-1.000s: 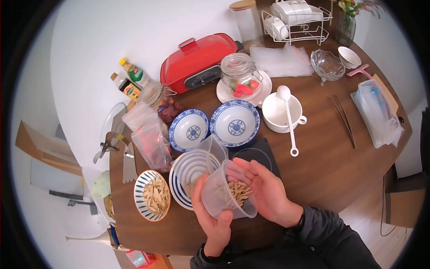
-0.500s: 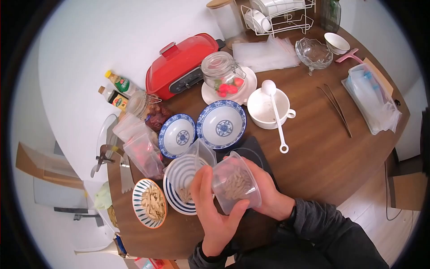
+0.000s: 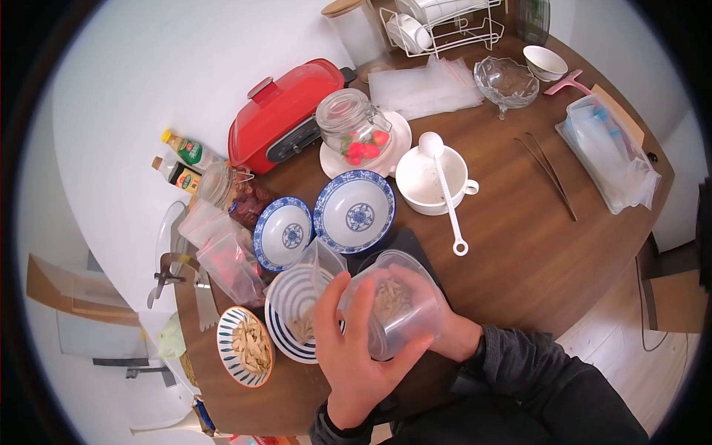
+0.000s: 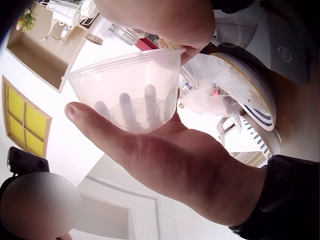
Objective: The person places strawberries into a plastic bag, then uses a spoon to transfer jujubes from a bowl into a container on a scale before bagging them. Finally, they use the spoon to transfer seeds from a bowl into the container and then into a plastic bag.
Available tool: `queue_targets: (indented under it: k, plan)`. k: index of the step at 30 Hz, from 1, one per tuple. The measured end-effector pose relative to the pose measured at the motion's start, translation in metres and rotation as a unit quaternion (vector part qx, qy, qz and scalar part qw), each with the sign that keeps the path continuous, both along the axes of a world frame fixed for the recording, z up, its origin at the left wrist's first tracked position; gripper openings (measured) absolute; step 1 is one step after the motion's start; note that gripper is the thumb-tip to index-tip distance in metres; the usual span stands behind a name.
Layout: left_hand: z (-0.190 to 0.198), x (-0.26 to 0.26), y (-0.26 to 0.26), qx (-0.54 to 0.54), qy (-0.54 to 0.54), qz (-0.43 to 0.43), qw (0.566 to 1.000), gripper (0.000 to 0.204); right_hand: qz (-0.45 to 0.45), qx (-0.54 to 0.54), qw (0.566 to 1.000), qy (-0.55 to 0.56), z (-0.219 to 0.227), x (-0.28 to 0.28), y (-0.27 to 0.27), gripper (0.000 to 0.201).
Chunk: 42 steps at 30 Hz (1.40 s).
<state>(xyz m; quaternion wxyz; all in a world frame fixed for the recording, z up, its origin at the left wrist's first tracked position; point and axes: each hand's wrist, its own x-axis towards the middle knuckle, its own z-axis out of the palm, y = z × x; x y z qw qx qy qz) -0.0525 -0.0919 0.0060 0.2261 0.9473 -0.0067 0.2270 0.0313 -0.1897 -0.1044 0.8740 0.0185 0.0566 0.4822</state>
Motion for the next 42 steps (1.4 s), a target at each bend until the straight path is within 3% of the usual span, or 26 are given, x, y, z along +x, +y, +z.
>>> queue_targets:
  k: [10, 13, 16, 17, 19, 23, 25, 28, 30, 32, 36, 38, 42]
  plan:
    - [-0.002, 0.009, 0.006, -0.018, -0.047, -0.002, 0.999, 0.086, 0.002, -0.076, 0.996, 0.043, 0.021, 0.001, -0.004, 0.029]
    - [-0.004, 0.004, 0.015, -0.028, -0.042, -0.008, 0.999, 0.091, -0.015, -0.08, 0.996, 0.034, 0.012, 0.004, -0.002, 0.029]
    - [-0.008, -0.008, 0.024, -0.065, -0.059, 0.029, 0.996, 0.099, -0.032, -0.1, 0.989, 0.109, 0.012, 0.006, 0.002, 0.03]
    - [-0.011, -0.011, 0.025, -0.199, -0.093, 0.042, 0.975, 0.102, -0.036, -0.105, 0.988, 0.104, 0.015, 0.006, 0.002, 0.03]
    - [-0.006, -0.01, 0.015, -0.426, -0.134, 0.069, 0.892, 0.111, -0.045, -0.107, 0.988, 0.104, 0.022, 0.008, -0.001, 0.03]
    - [-0.021, -0.027, 0.011, -0.522, -0.111, 0.06, 0.843, 0.115, -0.044, -0.122, 0.984, 0.122, 0.037, 0.01, -0.003, 0.028]
    - [-0.038, -0.037, 0.005, -0.559, -0.107, 0.004, 0.822, 0.119, -0.069, -0.13, 0.98, 0.134, 0.042, 0.011, -0.004, 0.031]
    - [-0.052, -0.047, 0.006, -0.524, -0.042, -0.06, 0.848, 0.124, -0.071, -0.14, 0.979, 0.132, 0.046, 0.011, -0.006, 0.03]
    - [-0.05, -0.054, 0.007, -0.497, -0.023, -0.053, 0.866, 0.126, -0.075, -0.103, 0.984, 0.126, 0.035, 0.015, -0.009, 0.03]
    - [-0.051, -0.062, 0.01, -0.43, 0.052, -0.032, 0.901, 0.124, -0.082, -0.065, 0.987, 0.121, 0.031, 0.017, -0.01, 0.029]
    - [-0.053, -0.075, 0.012, -0.368, 0.071, 0.011, 0.927, 0.118, -0.089, -0.111, 0.979, 0.145, 0.04, 0.019, -0.015, 0.029]
    - [-0.055, -0.082, 0.012, -0.258, 0.074, 0.048, 0.962, 0.111, -0.079, -0.114, 0.98, 0.143, 0.039, 0.019, -0.018, 0.029]
    - [-0.057, -0.09, 0.001, -0.23, 0.162, 0.082, 0.956, 0.122, -0.08, -0.131, 0.983, 0.101, 0.038, 0.02, -0.023, 0.03]
